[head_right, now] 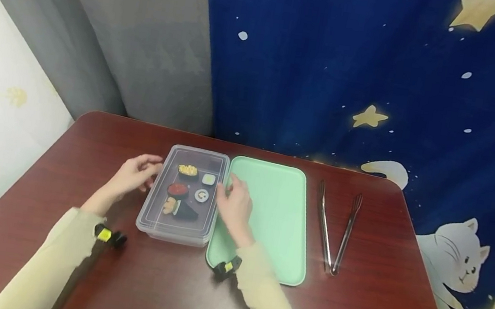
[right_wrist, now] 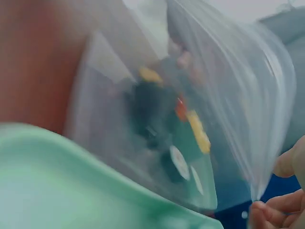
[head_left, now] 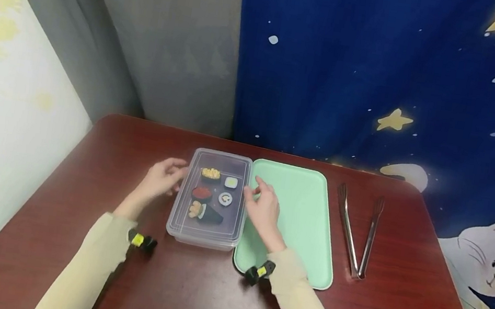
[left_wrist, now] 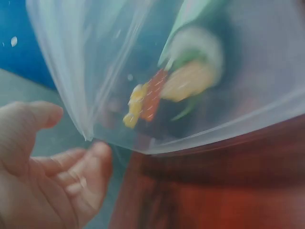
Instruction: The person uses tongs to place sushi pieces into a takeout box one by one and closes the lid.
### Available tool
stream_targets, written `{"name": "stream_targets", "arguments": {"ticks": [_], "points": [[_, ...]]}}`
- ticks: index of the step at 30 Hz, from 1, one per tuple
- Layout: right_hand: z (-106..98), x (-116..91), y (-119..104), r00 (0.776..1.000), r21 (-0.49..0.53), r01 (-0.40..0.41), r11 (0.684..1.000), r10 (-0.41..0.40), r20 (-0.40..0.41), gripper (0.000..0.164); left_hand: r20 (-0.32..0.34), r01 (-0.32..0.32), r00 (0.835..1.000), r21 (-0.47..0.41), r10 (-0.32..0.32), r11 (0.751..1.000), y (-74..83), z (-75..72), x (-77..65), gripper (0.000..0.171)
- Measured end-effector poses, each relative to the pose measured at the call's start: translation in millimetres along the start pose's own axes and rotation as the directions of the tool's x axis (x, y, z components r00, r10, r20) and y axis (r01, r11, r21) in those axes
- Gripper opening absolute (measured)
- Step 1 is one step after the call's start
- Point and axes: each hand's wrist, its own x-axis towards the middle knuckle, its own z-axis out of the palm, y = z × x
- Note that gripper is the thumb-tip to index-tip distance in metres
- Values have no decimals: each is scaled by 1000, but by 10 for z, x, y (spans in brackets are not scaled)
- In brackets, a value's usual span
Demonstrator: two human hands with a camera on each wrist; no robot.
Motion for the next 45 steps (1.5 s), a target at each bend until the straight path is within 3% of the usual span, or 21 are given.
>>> {"name": "stream_targets", "arguments": {"ticks": [4,9,12,16,21,24,27,31,34,36,38,41,45], "points": [[25,330,-9,981,105,-181,978,172,90,43,64,143,989,-139,-135,980,58,-73,374,54],[94,564,-18,953,126,-276,953,255,166,35,153,224,967,-147,-202,963,61,-115,631,50],[122,604,-23,948,116,-295,948,275,161,29,173,219,965,-122,-196,968,67,-105,683,43],[150,630,-34,946,126,-309,943,291,142,24,153,199,971,-102,-182,975,88,-84,694,34],[155,628,-36,942,148,-324,934,306,137,24,136,229,967,-97,-215,969,86,-75,644,43],[105,556,-15,933,143,-330,933,300,197,30,164,233,962,-70,-219,970,73,-78,525,51],[-12,371,19,908,106,-317,942,269,321,34,236,186,955,8,-182,983,56,-88,266,49],[-222,-19,58,824,97,-286,953,192,533,43,377,113,917,69,-130,991,46,-111,-250,45],[-336,-294,63,748,141,-284,948,126,652,50,471,109,875,33,-112,993,47,-101,-603,46],[-370,-427,57,717,181,-291,940,89,692,51,493,128,864,-9,-107,992,42,-73,-767,48],[-379,-512,48,706,214,-308,927,72,705,52,482,154,870,-57,-107,986,29,-37,-875,49],[-367,-583,35,708,259,-339,905,64,703,50,439,183,892,-145,-103,972,-4,15,-965,46],[-350,-625,17,710,301,-381,874,68,701,47,410,171,911,-260,-52,950,-71,67,-1015,40]]}}
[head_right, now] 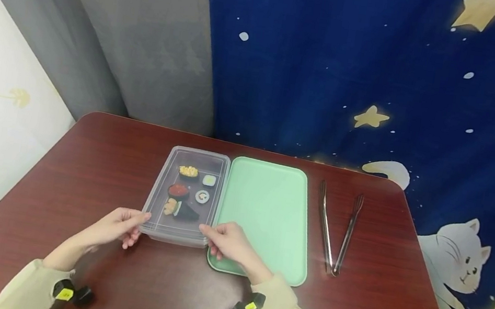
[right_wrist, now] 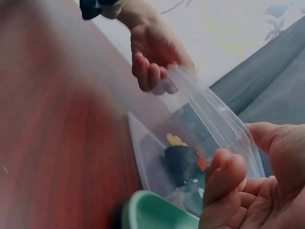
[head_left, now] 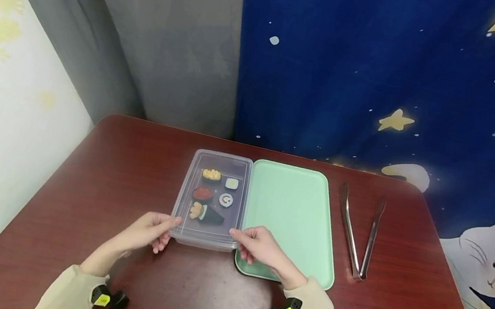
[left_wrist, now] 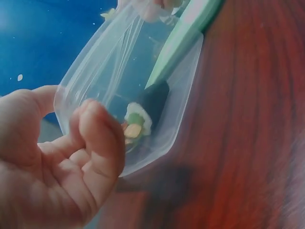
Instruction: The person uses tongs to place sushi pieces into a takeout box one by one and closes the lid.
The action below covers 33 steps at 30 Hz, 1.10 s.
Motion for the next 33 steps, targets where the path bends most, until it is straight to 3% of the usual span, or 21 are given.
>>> {"name": "stream_targets", "arguments": {"ticks": [6,11,16,23,29,31,33], "points": [[41,-26,1,1000,32,-2,999,3,-19,45,-7,-81,997,-55,81,995,-94,25,-14,43],[76,-51,-18,998,25,13,1000,-12,-57,43,-40,-111,993,-51,109,992,-122,41,-2,45],[103,-20,77,996,117,10,993,1,-88,41,-32,-124,992,-54,123,991,-98,38,22,43],[117,12,133,994,184,46,982,-27,-105,41,-29,-106,994,-64,104,992,-83,34,51,43],[88,-8,170,992,98,55,994,-44,-116,43,-51,-23,998,-28,21,999,-73,9,42,43],[37,-41,188,988,39,79,996,-73,-134,43,-94,13,995,-3,-14,1000,-66,-26,31,46],[-59,-96,203,978,-27,118,993,-121,-169,38,-187,9,982,37,-2,999,-62,-77,25,48]]}}
